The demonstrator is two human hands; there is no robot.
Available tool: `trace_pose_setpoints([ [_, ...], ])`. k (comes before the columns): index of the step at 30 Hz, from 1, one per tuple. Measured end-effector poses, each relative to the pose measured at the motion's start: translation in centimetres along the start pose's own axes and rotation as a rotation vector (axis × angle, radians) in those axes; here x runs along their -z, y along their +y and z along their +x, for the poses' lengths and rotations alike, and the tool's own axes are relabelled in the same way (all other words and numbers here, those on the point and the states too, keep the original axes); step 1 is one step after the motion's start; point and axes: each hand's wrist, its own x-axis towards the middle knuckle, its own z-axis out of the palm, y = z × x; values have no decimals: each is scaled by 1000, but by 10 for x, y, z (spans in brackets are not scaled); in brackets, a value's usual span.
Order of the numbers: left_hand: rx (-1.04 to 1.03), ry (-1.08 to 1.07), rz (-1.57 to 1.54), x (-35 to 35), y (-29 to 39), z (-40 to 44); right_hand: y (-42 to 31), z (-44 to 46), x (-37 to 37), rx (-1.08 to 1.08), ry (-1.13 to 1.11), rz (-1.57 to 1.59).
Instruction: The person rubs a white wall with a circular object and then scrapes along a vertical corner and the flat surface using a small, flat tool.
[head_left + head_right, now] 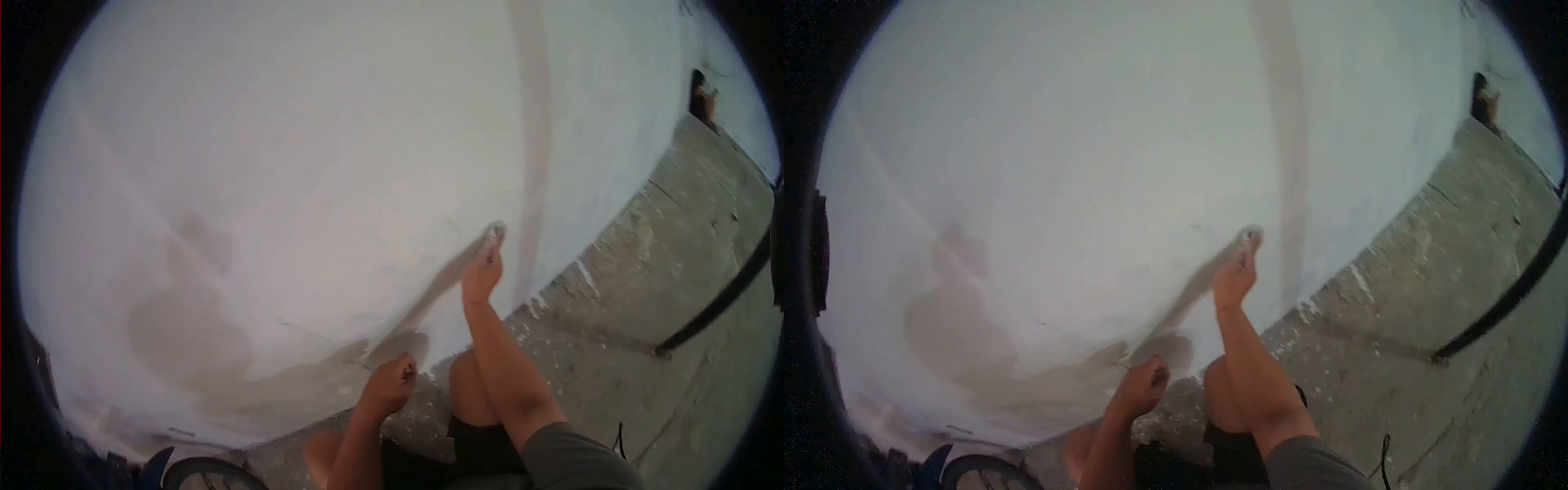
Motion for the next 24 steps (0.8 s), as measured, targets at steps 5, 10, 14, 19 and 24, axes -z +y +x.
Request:
trace_pose_setpoints([
  [5, 55, -78, 71, 8, 2, -1, 8, 11, -4, 58, 85, 11],
  [10, 195, -122, -60, 15, 4, -2, 30, 43, 21, -20, 138, -78],
  [14, 209, -137, -91, -4, -36, -2, 65, 71, 50, -349, 179, 88],
  [19, 201, -443, 111, -16, -41, 25, 40, 88, 43, -14, 189, -57],
  [24, 233, -622, 152, -35, -51, 55, 31, 105, 44, 327, 109, -188],
])
